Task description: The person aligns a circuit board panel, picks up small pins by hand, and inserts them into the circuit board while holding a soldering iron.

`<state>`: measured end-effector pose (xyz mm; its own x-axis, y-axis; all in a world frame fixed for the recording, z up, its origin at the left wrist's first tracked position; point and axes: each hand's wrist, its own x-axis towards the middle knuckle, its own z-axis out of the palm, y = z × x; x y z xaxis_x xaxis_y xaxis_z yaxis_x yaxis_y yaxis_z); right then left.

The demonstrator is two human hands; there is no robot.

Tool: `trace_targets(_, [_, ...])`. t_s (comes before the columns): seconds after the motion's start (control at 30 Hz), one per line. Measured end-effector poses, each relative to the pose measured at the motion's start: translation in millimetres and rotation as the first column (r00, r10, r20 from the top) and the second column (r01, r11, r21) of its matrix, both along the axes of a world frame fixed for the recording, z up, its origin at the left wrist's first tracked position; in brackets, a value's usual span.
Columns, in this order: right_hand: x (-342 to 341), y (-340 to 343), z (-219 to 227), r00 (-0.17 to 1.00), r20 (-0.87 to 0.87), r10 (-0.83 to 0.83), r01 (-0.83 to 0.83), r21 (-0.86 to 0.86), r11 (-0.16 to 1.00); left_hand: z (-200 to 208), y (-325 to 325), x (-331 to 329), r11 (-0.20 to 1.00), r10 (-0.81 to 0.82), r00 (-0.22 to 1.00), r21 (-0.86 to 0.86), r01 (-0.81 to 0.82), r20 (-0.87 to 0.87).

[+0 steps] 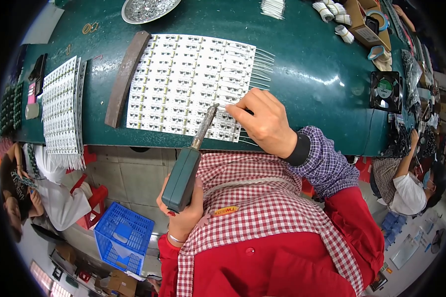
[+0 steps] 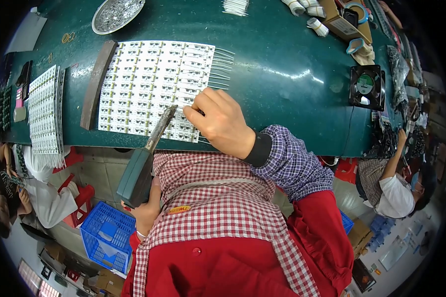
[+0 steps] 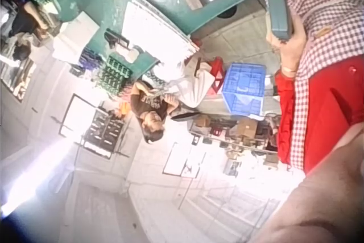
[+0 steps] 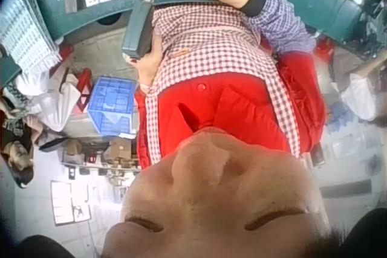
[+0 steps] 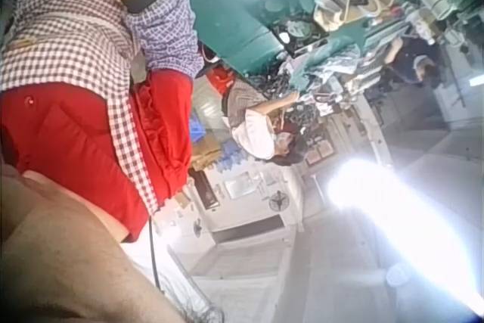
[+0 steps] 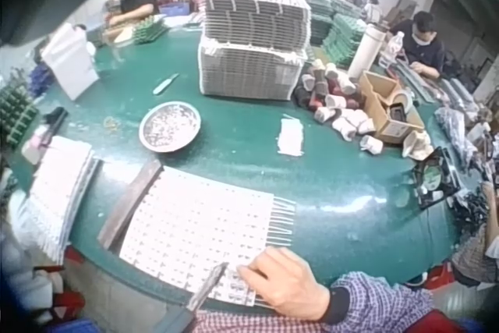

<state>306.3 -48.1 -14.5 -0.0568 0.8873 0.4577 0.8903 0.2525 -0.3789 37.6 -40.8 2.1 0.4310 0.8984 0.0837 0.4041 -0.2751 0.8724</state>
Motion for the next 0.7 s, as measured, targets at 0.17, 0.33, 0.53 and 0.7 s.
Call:
trace_targets(0.17, [-0.4, -0.1, 0.4, 1.000, 0.007, 0.000, 0.000, -0.007, 1.000, 0.4, -1.5, -0.3, 1.000, 0.009, 1.000, -0.010, -0.009, 0.007])
trace_targets(0.33, [0.1, -0.1, 1.0, 1.000, 0.008, 0.001, -0.001, -0.007, 1.000, 0.9, -5.3, -8.2, 0.999, 0.023, 0.999, -0.029, -0.025, -0.041])
trace_targets(0.53, [-0.8, -0.8, 1.5, 1.000, 0.005, -0.004, 0.004, -0.010, 1.000, 2.1, -8.3, -6.9, 0.998, 0.068, 0.998, 0.011, -0.068, -0.017])
trace_targets(0.7, [2.0, -3.9, 3.3, 1.000, 0.006, -0.012, 0.012, -0.004, 1.000, 2.8, -9.5, -8.1, 0.997, 0.078, 0.997, -0.012, -0.078, -0.024])
